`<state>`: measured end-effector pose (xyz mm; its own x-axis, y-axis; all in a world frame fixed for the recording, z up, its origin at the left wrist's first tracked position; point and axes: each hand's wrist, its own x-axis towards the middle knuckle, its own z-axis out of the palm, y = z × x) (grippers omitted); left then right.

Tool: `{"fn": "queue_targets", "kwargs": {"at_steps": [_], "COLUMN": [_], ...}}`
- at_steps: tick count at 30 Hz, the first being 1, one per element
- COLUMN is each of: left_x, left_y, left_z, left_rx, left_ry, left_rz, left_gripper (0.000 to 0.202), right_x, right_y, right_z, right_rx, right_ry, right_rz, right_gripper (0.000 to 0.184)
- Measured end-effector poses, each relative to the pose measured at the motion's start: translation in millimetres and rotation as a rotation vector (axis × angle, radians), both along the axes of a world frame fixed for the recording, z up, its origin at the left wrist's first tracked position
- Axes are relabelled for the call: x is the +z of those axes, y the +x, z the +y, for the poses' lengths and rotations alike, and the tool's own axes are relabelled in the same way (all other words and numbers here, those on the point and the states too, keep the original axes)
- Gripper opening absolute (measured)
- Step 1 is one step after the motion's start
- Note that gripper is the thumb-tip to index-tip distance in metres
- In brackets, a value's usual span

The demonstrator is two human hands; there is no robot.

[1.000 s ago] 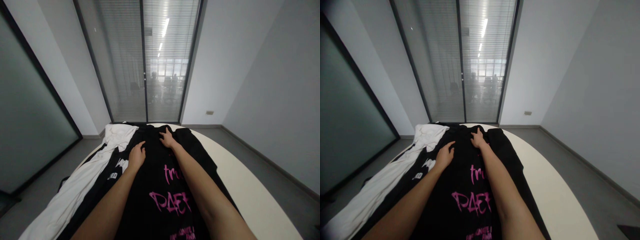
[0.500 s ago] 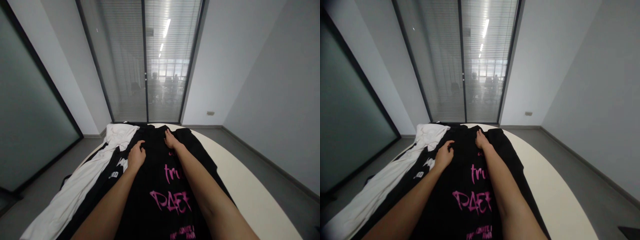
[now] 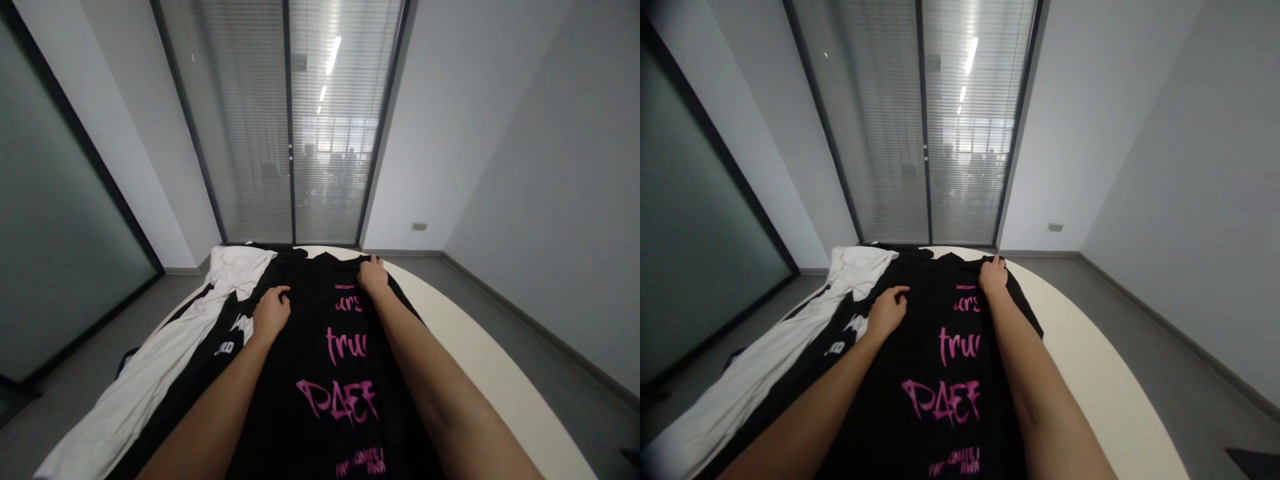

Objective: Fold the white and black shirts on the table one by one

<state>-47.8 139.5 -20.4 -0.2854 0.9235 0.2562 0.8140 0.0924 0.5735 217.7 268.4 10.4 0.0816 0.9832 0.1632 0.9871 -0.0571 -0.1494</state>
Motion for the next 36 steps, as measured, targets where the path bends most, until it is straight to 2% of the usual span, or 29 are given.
{"fn": "queue_targets", "kwargs": {"at_steps": [4, 7, 8, 10, 12, 14, 17, 20, 22, 26, 30, 33, 34, 36], "left_x": [-0.2, 0.1, 0.4, 0.9, 1.2, 0.9, 0.1, 0.4, 1.7, 4.2, 3.2, 1.2, 0.6, 0.1], "left_y": [1, 1, 1, 2, 3, 3, 2, 1, 1, 3, 4, 2, 2, 0], "left_z": [0, 0, 0, -1, -1, 0, 1, 2, 2, 0, 0, 2, 3, 3], "left_rx": [0.008, 0.009, 0.011, 0.016, 0.017, 0.016, 0.015, 0.018, 0.027, 0.016, -0.005, 0.012, 0.016, 0.021], "left_ry": [-0.01, -0.021, -0.026, -0.036, -0.047, -0.052, -0.045, -0.027, -0.041, -0.087, -0.08, -0.069, -0.062, -0.049], "left_rz": [0.012, 0.019, 0.019, 0.018, 0.017, 0.017, 0.013, -0.005, -0.011, 0.015, 0.015, -0.012, -0.021, -0.035], "left_gripper": [0.033, 0.034, 0.034, 0.034, 0.034, 0.035, 0.036, 0.035, 0.035, 0.036, 0.039, 0.039, 0.039, 0.039], "right_x": [-2.1, -3.8, -4.7, -7.3, -10.5, -14.3, -20.2, -24.0, -25.1, -26.0, -22.9, -15.6, -12.9, -8.7], "right_y": [12, 23, 26, 32, 36, 36, 31, 22, 15, 0, -10, -15, -15, -14], "right_z": [-7, -13, -14, -15, -14, -9, 1, 8, 9, 7, 0, -9, -13, -20], "right_rx": [-0.139, -0.239, -0.215, -0.059, 0.137, 0.238, 0.237, 0.196, 0.27, 0.499, 0.517, 0.541, 0.486, 0.256], "right_ry": [0.104, 0.219, 0.26, 0.298, 0.232, 0.089, -0.082, -0.139, -0.147, -0.158, -0.137, -0.019, 0.078, 0.278], "right_rz": [0.022, 0.019, -0.005, -0.078, -0.138, -0.149, -0.122, -0.107, -0.089, -0.046, -0.041, -0.017, -0.002, 0.029], "right_gripper": [0.049, 0.05, 0.048, 0.044, 0.039, 0.039, 0.046, 0.057, 0.06, 0.054, 0.056, 0.055, 0.055, 0.055]}}
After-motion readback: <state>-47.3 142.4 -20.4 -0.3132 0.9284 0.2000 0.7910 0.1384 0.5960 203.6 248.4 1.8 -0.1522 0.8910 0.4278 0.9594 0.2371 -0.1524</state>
